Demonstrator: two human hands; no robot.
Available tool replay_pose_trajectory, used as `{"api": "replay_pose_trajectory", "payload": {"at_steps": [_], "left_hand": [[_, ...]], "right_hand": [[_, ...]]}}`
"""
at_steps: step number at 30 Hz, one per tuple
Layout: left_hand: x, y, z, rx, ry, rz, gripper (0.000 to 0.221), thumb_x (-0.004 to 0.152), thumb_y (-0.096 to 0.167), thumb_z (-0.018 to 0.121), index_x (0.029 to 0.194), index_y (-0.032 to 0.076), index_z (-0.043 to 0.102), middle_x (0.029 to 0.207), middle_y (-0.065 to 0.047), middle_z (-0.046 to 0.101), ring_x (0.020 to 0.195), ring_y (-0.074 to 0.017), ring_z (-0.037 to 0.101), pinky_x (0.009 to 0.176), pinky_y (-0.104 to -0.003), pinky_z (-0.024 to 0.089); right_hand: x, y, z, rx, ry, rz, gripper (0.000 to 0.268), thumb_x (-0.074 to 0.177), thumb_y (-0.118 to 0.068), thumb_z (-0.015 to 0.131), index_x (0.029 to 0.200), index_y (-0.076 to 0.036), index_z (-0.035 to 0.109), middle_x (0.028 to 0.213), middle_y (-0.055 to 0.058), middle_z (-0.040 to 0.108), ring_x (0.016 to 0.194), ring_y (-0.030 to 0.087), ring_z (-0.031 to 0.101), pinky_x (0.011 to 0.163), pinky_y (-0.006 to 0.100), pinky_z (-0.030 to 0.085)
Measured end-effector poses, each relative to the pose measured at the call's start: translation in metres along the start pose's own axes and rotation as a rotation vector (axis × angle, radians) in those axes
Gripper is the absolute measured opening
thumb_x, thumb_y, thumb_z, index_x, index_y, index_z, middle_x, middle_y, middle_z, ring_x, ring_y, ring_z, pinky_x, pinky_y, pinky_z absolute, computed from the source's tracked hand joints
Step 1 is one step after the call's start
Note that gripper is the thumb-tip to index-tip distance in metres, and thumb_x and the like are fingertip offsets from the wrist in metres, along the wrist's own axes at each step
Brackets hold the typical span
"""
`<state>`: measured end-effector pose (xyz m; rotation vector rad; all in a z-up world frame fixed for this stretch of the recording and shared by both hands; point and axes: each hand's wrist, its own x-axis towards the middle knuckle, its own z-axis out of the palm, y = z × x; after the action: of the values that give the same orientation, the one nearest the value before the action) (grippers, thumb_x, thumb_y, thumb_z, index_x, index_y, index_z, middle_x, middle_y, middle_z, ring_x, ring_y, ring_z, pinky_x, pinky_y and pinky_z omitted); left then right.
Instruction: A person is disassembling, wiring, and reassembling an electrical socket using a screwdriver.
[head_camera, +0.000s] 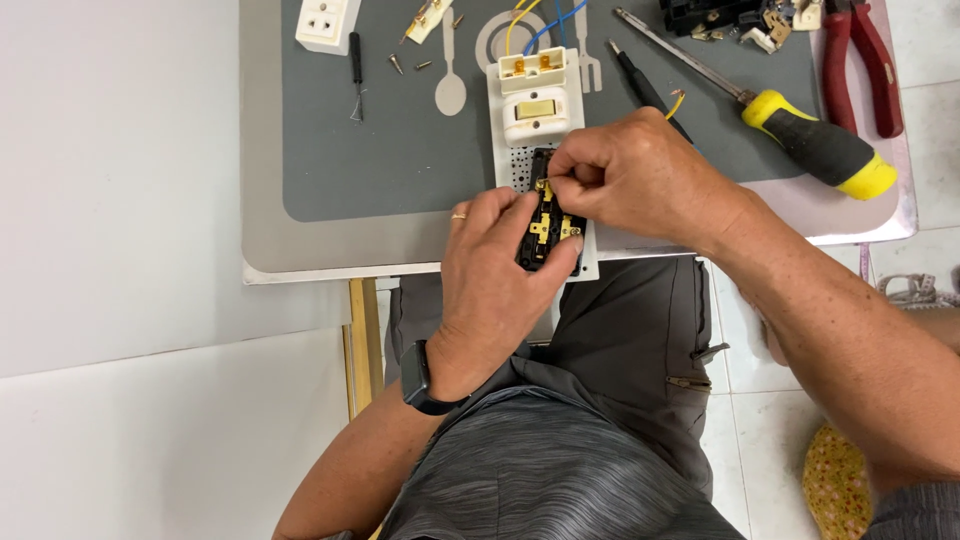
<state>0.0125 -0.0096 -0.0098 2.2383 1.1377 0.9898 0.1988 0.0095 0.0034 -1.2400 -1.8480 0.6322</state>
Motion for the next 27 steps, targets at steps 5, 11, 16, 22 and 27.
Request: {"api": "replay_pose_trajectory", "payload": {"at_steps": [5,11,16,22,27], "left_hand": [[-0.004,-0.001,0.003,-0.060,0.020,0.003,0.049,0.080,0.029,0.079,0.112,-0.005,0.065,0.103,-0.016,0.056,0.097,-0.0339,0.055,0.076,-0.041,0.048],[-0.007,0.000,0.003,-0.149,0.032,-0.028,0.048,0.082,0.027,0.077,0.115,-0.005,0.063,0.104,-0.013,0.054,0.096,-0.0317,0.054,0.074,-0.040,0.052],[-0.006,0.000,0.004,-0.172,0.041,-0.035,0.042,0.084,0.026,0.075,0.115,-0.001,0.064,0.102,-0.009,0.051,0.093,-0.0269,0.053,0.072,-0.038,0.052],[-0.005,0.001,0.005,-0.151,0.072,-0.049,0.042,0.082,0.028,0.076,0.115,0.004,0.065,0.100,-0.005,0.052,0.092,-0.0239,0.055,0.072,-0.036,0.053],[-0.004,0.000,0.006,-0.146,0.078,-0.024,0.045,0.081,0.028,0.078,0.113,-0.001,0.065,0.099,-0.008,0.053,0.091,-0.0247,0.055,0.073,-0.036,0.052]], "right_hand": [[0.001,-0.002,-0.002,-0.007,-0.036,-0.020,0.004,0.079,0.001,0.071,0.076,0.000,0.069,0.044,0.009,0.052,0.038,0.025,0.051,0.041,0.035,0.043],[-0.001,-0.001,0.000,-0.055,-0.040,-0.047,0.006,0.080,-0.002,0.072,0.075,-0.002,0.070,0.042,0.007,0.050,0.037,0.025,0.051,0.039,0.033,0.041],[-0.004,-0.006,0.009,-0.237,-0.029,-0.058,0.011,0.084,-0.006,0.068,0.074,-0.011,0.067,0.043,0.000,0.050,0.044,0.026,0.057,0.044,0.033,0.045],[-0.006,-0.027,0.002,-0.085,-0.037,0.075,0.006,0.084,-0.005,0.066,0.081,-0.009,0.070,0.046,0.005,0.056,0.049,0.024,0.060,0.046,0.034,0.046],[-0.018,-0.033,-0.014,0.081,0.053,0.169,0.014,0.087,0.003,0.061,0.093,-0.001,0.073,0.050,0.010,0.062,0.045,0.016,0.052,0.047,0.029,0.044]]}}
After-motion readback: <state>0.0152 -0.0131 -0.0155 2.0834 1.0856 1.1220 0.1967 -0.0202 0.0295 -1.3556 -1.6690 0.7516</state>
